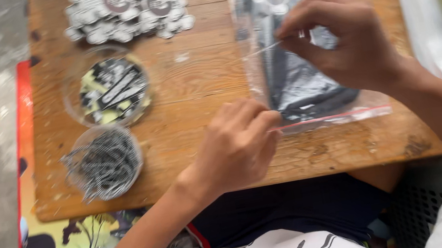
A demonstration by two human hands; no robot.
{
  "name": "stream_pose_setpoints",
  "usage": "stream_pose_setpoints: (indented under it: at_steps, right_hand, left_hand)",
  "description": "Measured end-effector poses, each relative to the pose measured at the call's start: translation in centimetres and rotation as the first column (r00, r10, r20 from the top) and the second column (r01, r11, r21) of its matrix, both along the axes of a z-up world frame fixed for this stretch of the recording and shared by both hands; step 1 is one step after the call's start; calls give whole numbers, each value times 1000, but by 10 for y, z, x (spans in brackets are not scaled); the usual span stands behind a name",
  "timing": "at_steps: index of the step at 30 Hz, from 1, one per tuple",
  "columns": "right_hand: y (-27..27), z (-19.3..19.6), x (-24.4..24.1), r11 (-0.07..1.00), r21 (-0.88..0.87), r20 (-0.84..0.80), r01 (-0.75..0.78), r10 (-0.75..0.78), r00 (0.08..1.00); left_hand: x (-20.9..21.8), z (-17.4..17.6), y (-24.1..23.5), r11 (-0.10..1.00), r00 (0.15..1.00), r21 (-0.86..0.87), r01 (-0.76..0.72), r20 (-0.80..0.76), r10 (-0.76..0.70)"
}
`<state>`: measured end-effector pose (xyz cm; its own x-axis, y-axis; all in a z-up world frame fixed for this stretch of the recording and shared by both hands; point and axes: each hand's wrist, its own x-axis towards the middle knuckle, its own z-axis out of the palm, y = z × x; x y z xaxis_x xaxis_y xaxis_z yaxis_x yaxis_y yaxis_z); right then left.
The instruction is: The person wipes a black bag with a cloth, attaches a keychain to the zipper, and places the bag into a plastic bag.
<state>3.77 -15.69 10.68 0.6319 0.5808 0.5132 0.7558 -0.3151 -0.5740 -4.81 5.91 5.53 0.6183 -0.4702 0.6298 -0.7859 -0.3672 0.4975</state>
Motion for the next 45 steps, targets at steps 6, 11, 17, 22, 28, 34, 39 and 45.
stream_pose_setpoints:
  at_steps: [6,11,17,22,28,34,39,45]
  right_hand:
    - [-116,-17,-78,918,-41,96,395,-390,916]
    - [-132,-35,-145,892,25,-22,452,-451,892]
    - [-105,-75,-173,914,-283,-183,289,-347,920]
    - [-75,-83,-131,908,-403,-198,115,-209,958]
    - [-51,-107,-70,831,-513,-79,214,-294,952]
    - [-54,-94,-72,636,-664,141,393,-409,902]
    - [-86,-93,-100,653,-709,63,267,-319,946]
    - [-156,-95,-103,814,-424,296,397,-289,910]
  left_hand:
    - [21,-50,-65,864,995,504,1,86,-51]
    - [40,-35,-73,928,979,373,-8,191,-68]
    - [48,-25,-68,996,975,82,-19,222,1]
    - [41,-31,-69,1000,973,-1,18,231,-18]
    - [40,-54,-71,997,967,-67,38,255,-19]
    - [41,-69,-66,1000,981,2,16,195,-16]
    - [41,-62,-65,992,991,128,20,129,-37]
    - [42,-73,-63,943,998,333,9,58,-30]
